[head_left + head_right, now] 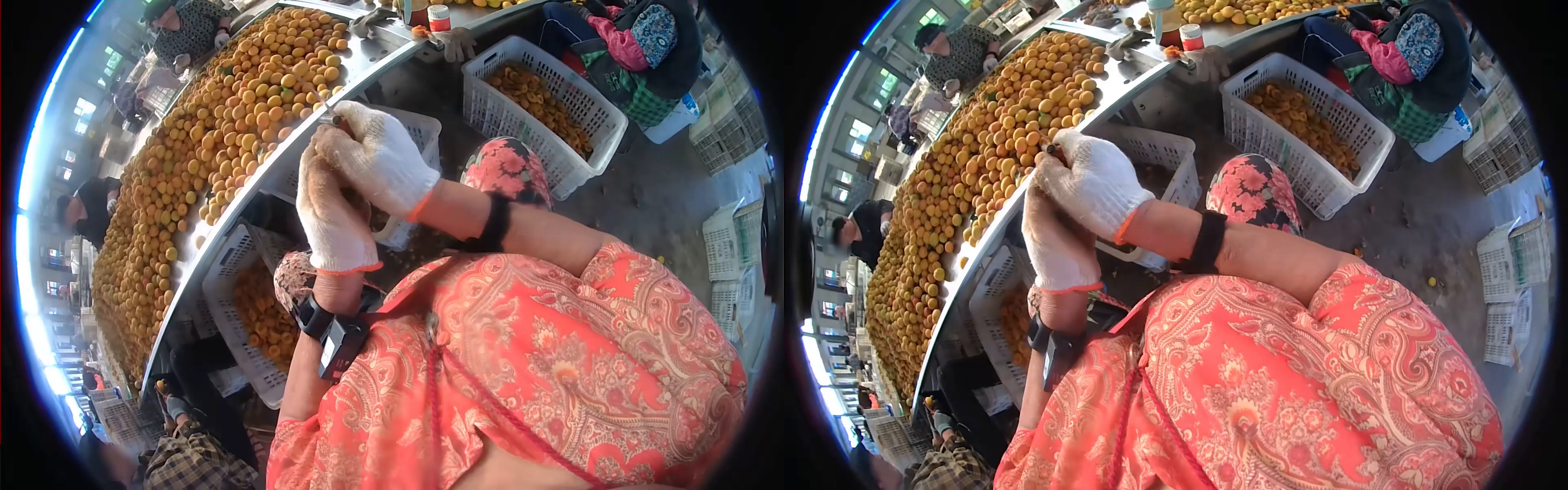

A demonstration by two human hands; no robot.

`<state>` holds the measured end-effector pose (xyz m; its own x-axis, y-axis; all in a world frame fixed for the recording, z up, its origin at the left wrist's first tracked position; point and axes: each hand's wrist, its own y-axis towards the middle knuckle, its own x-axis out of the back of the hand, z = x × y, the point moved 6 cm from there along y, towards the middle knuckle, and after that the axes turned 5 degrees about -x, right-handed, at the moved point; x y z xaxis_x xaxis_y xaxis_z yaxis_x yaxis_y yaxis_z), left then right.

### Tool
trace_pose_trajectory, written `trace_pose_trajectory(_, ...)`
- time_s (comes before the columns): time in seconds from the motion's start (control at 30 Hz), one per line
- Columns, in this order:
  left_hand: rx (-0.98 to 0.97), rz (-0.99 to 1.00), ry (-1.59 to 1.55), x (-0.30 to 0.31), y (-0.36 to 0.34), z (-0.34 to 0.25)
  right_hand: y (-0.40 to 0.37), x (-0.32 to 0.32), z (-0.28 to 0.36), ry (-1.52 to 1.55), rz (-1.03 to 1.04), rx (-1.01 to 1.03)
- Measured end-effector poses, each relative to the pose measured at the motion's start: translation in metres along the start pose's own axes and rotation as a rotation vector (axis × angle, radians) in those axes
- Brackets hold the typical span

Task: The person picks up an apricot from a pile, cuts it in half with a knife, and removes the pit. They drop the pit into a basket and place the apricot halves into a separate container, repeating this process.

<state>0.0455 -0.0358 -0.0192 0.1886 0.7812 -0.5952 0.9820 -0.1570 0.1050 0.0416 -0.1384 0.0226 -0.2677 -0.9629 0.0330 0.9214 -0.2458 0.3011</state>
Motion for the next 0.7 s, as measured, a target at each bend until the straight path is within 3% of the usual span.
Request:
trace_pose_trajectory(0.13, 0.088, -0.067, -0.085, -0.003, 0.0, -0.001, 0.002, -0.003, 0.003, -0.094, -0.024, 0.122)
trace_pose_trajectory(0.33, 0.269, -0.301, -0.013, 0.018, -0.008, 0.001, 0.003, -0.003, -0.006, -0.164, 0.026, 0.096)
trace_pose_trajectory(0.4, 0.483, 0.251, -0.115, 0.034, 0.001, 0.014, 0.004, 0.001, -0.01, -0.13, 0.045, 0.078)
trace_pose_trajectory(0.43, 0.493, 0.245, -0.116, 0.022, -0.005, 0.015, 0.004, 0.001, -0.011, -0.216, 0.099, 0.058)
trace_pose_trajectory(0.5, 0.465, -0.254, 0.125, 0.015, -0.015, 0.013, 0.001, 0.002, -0.017, -0.304, 0.143, 0.028)
trace_pose_trajectory(0.63, 0.464, -0.366, 0.165, 0.024, -0.009, 0.025, 0.0, -0.009, -0.023, -0.42, 0.074, 0.148)
trace_pose_trajectory(0.7, 0.202, -0.336, 0.135, 0.043, 0.004, 0.032, -0.001, -0.01, -0.029, -0.448, -0.011, 0.074)
